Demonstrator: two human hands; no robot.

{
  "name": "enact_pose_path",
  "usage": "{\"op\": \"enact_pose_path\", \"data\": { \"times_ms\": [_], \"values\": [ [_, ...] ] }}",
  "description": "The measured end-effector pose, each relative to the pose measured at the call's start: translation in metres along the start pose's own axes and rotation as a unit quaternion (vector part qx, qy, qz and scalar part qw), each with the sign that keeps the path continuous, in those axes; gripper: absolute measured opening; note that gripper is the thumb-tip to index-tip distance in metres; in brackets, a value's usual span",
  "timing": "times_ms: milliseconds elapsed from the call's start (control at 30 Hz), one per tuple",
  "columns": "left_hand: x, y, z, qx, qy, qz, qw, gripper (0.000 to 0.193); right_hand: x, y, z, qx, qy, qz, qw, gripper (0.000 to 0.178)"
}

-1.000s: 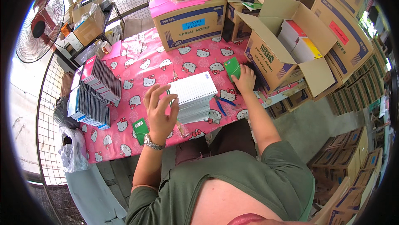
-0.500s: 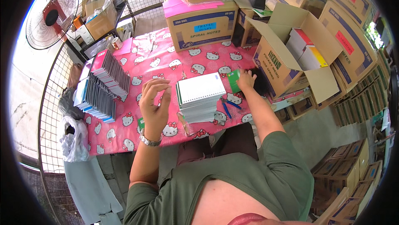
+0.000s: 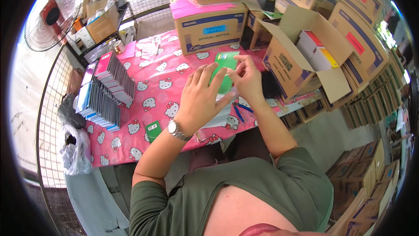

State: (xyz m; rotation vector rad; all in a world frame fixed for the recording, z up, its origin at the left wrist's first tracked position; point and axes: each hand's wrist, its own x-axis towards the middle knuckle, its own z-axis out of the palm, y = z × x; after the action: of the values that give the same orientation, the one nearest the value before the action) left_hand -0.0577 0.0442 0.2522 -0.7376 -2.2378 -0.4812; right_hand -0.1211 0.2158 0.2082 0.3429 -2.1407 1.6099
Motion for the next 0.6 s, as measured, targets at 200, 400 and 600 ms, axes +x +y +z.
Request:
{"op": "enact_pose_path", "data": {
  "times_ms": [200, 400, 600],
  "values": [
    [-0.022, -0.008, 0.024, 0.088, -0.253, -0.056, 0.962, 0.063, 0.023, 0.043, -0.039, -0.148, 0.075, 0.005, 0.986, 0.030],
    [-0.003, -0.004, 0.011, 0.033, -0.308, -0.052, 0.949, 0.041, 0.047, 0.271, -0.109, -0.540, 0.056, 0.131, 0.830, 0.036],
    [-0.022, -0.025, -0.007, 0.034, -0.284, -0.029, 0.958, 0.042, 0.036, 0.281, -0.100, -0.589, -0.093, 0.175, 0.784, 0.036]
  ]
}}
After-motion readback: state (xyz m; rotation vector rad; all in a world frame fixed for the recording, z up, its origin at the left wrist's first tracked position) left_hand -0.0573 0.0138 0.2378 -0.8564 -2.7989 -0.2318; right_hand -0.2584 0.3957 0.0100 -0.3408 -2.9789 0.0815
